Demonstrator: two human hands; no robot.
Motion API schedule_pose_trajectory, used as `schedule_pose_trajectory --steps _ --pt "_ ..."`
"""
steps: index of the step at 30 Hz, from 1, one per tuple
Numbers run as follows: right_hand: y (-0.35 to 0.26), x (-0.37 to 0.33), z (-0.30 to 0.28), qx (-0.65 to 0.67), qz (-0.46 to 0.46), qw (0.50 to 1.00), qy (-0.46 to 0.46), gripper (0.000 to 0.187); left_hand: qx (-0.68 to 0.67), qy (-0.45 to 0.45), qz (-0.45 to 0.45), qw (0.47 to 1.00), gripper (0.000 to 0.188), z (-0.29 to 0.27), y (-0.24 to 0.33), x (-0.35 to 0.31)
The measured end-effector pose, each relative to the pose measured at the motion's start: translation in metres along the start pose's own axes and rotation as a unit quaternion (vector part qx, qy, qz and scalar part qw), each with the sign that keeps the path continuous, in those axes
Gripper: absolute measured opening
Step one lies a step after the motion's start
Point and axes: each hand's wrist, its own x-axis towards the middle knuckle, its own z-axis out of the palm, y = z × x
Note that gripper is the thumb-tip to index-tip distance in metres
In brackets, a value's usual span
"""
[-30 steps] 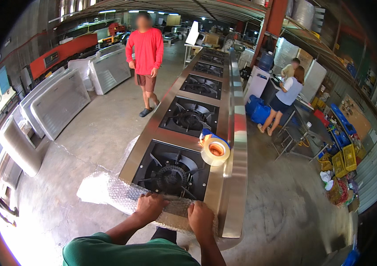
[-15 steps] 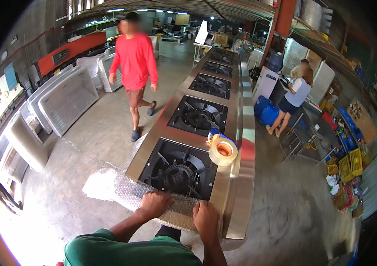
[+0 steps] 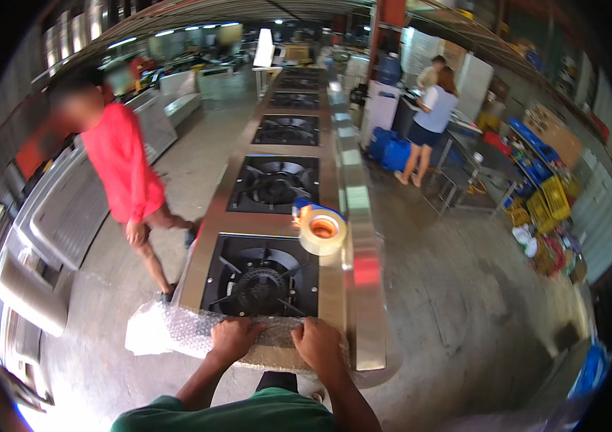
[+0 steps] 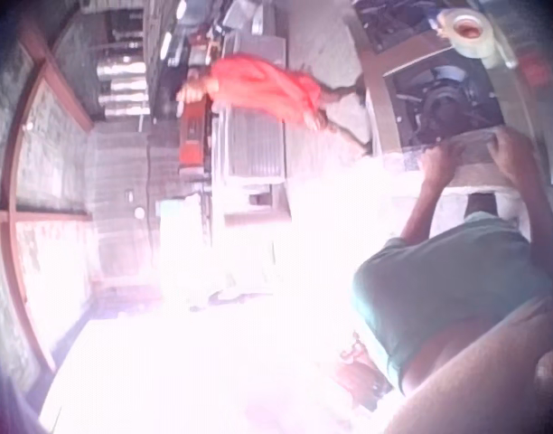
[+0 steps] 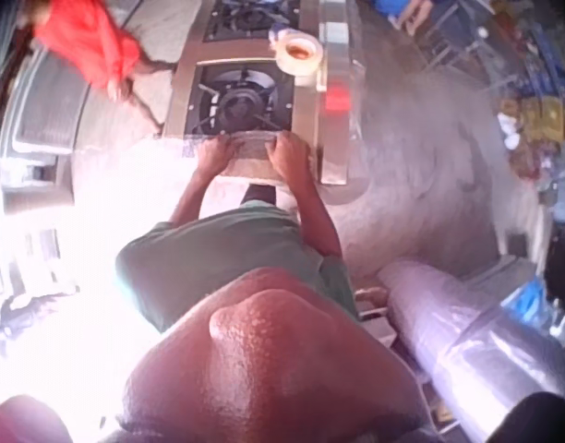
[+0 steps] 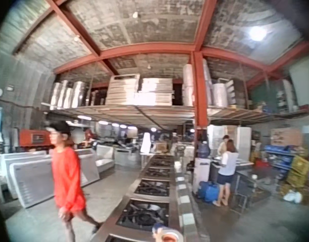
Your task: The person wraps a long stainless steel gas stove with bubble wrap and secures it using packing tape. They unroll the bubble wrap, cover the stove surface, and apply tape to hold the wrap in place.
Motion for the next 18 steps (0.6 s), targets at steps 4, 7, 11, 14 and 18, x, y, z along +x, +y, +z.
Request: schedule_pose_trajectory --steps 4,7,11,14,18 --pt "-0.006 0.002 -0.008 0.007 -0.01 1.0 -0.028 0.043 -0.01 0.035 0.002 0.999 0.047 0.006 -0.007 -0.005" --pt "-0.005 0.001 -0.014 0.011 -0.026 0.999 -0.029 0.056 -0.022 0.054 0.021 0.998 0.044 0.007 -0.003 -0.004" --pt "0.0 0.0 -0.009 0.024 -0.031 0.999 -0.021 0.056 -0.032 0.064 0.033 0.997 0.042 0.006 0.001 -0.003" --pt "0.0 -0.001 -0.008 0.024 -0.027 0.999 -0.019 0.054 -0.033 0.075 0.042 0.996 0.041 0.007 -0.001 -0.004" --pt "-0.003 -0.001 -0.008 0.012 -0.009 0.999 -0.03 0.051 -0.038 0.08 0.037 0.995 0.04 0.008 -0.002 -0.004"
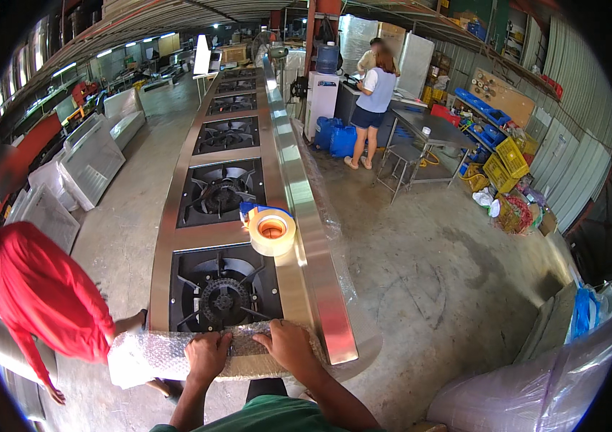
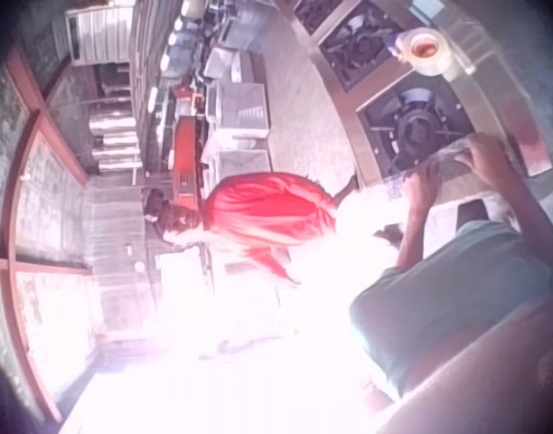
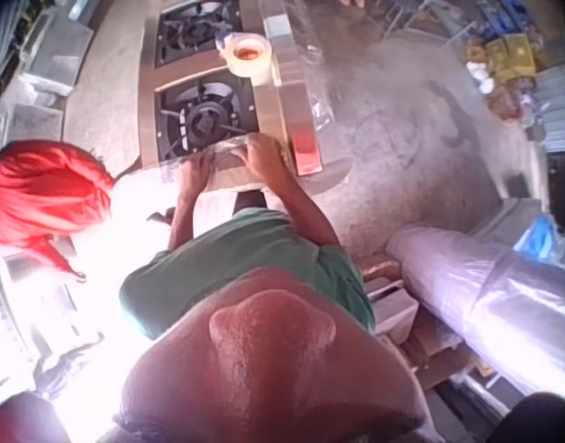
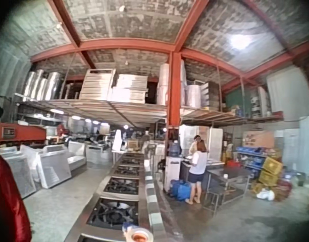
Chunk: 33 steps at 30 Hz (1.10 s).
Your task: The person wraps a long stainless steel gas stove with bubble wrap and secures it using packing tape. They unroll the bubble wrap, cover the stove surface, and apply tape to hold the wrap in place.
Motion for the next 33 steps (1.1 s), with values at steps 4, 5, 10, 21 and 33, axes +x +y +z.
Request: schedule_pose_trajectory --steps 4,5,10,21,33 --pt "0.0 0.0 0.001 -0.003 0.002 1.0 0.0 0.049 0.0 0.037 0.021 0.999 0.04 0.007 -0.004 -0.002" --pt "0.0 0.001 0.002 -0.005 0.003 1.0 -0.001 0.048 0.003 0.04 0.018 0.999 0.041 0.008 -0.004 -0.002" --pt "0.004 -0.001 0.008 0.004 -0.007 1.0 0.011 0.045 0.012 0.051 0.012 0.999 0.042 0.011 -0.004 -0.002" --pt "0.006 -0.003 0.013 0.012 0.023 0.999 -0.022 0.041 0.034 0.043 -0.018 0.998 0.045 0.012 -0.004 -0.003" --pt "0.009 -0.003 0.015 0.039 -0.009 0.999 0.017 0.035 0.01 0.059 -0.003 0.998 0.046 0.01 0.002 0.0"
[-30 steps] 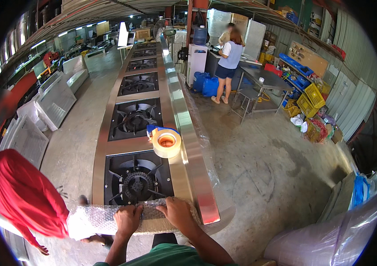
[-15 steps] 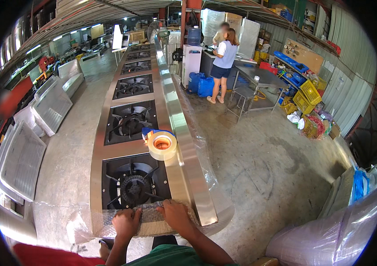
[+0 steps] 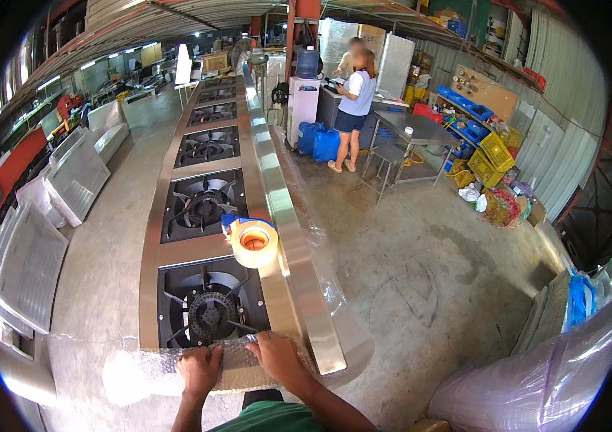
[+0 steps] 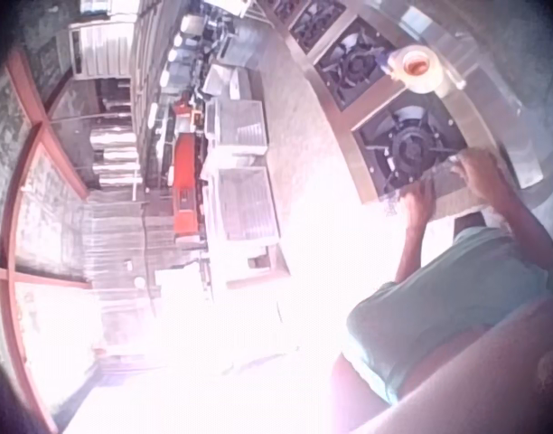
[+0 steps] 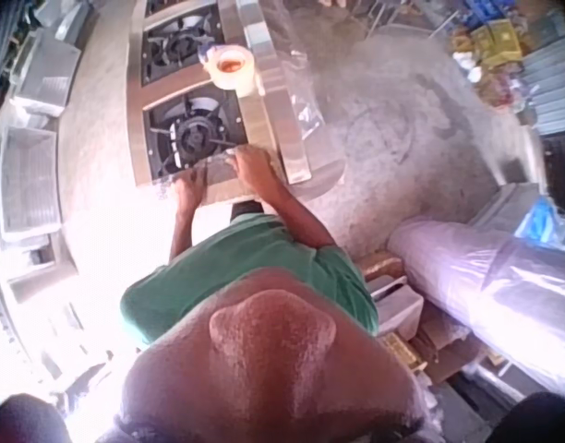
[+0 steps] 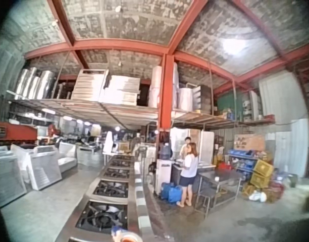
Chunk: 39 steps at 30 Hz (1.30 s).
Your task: The person wraps a long stainless steel gas stove with bubble wrap and secures it using packing tape. They unroll the bubble wrap, cover the stove surface, and apply tape to hold the wrap in place.
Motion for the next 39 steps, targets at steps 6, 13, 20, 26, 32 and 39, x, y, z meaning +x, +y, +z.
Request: schedule_pose_trajectory --steps 6,13,20,26,32,39 --pt "-0.002 0.0 -0.001 -0.003 0.008 1.0 -0.003 0.035 -0.007 0.013 0.002 1.0 0.046 0.0 0.001 0.0" --pt "-0.005 0.001 -0.008 -0.004 0.008 1.0 -0.011 0.037 -0.015 -0.001 -0.006 1.0 0.045 0.003 -0.003 0.0" --pt "-0.005 0.0 -0.004 -0.017 0.025 0.999 -0.027 0.036 -0.003 0.0 -0.007 1.0 0.043 0.003 -0.005 -0.002" --pt "-0.006 0.002 -0.009 -0.01 0.009 1.0 -0.006 0.036 -0.002 -0.002 -0.011 1.0 0.045 -0.002 0.003 0.0" --pt "-0.002 -0.001 -0.002 -0.027 0.004 1.0 -0.01 0.036 -0.009 0.002 -0.01 1.0 0.046 0.0 0.0 0.0" --pt "-0.001 -0.002 0.002 -0.037 0.0 0.999 -0.002 0.035 -0.01 -0.002 -0.024 1.0 0.048 0.003 -0.002 -0.001"
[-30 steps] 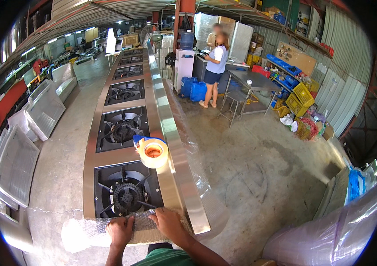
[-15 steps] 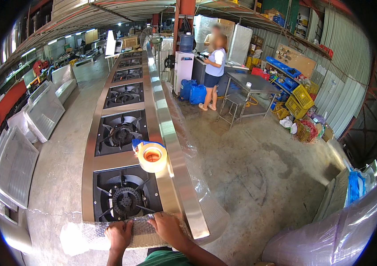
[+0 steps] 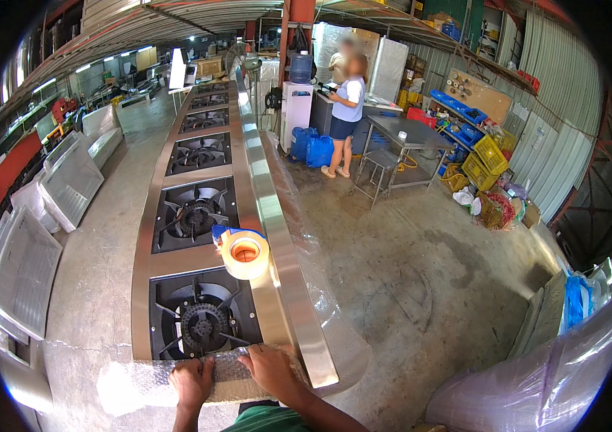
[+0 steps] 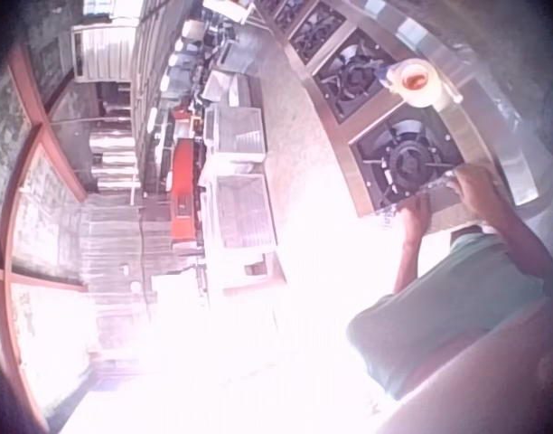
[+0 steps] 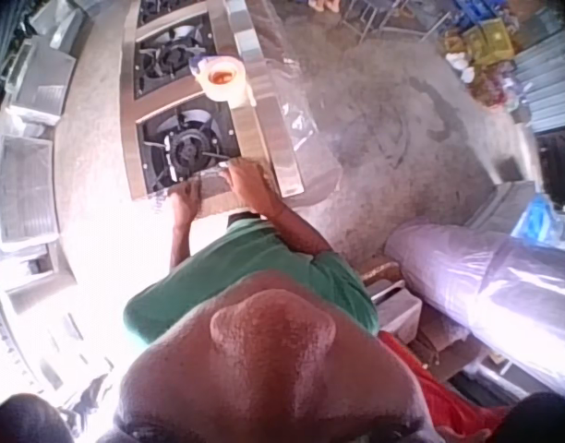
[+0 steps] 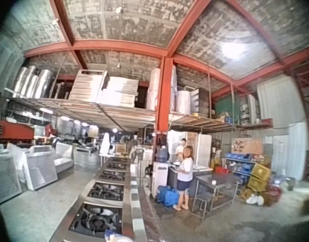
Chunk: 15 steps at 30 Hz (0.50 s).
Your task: The person wraps a long stainless steel gas stove with bubble wrap and secures it using packing tape. They unroll the bubble wrap, cover the stove surface, and apply tape to hold the wrap in place.
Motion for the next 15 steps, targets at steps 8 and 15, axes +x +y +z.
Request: schedule_pose_trajectory --steps 8,15 --pt "-0.0034 0.002 -0.0062 0.002 0.009 1.0 -0.013 0.034 0.004 0.0 0.0 1.0 0.044 -0.0034 0.0041 0.0017" --pt "0.0 0.0007 -0.0016 0.027 0.009 1.0 -0.004 0.035 0.005 0.002 0.002 1.0 0.044 -0.0037 0.0053 0.0026"
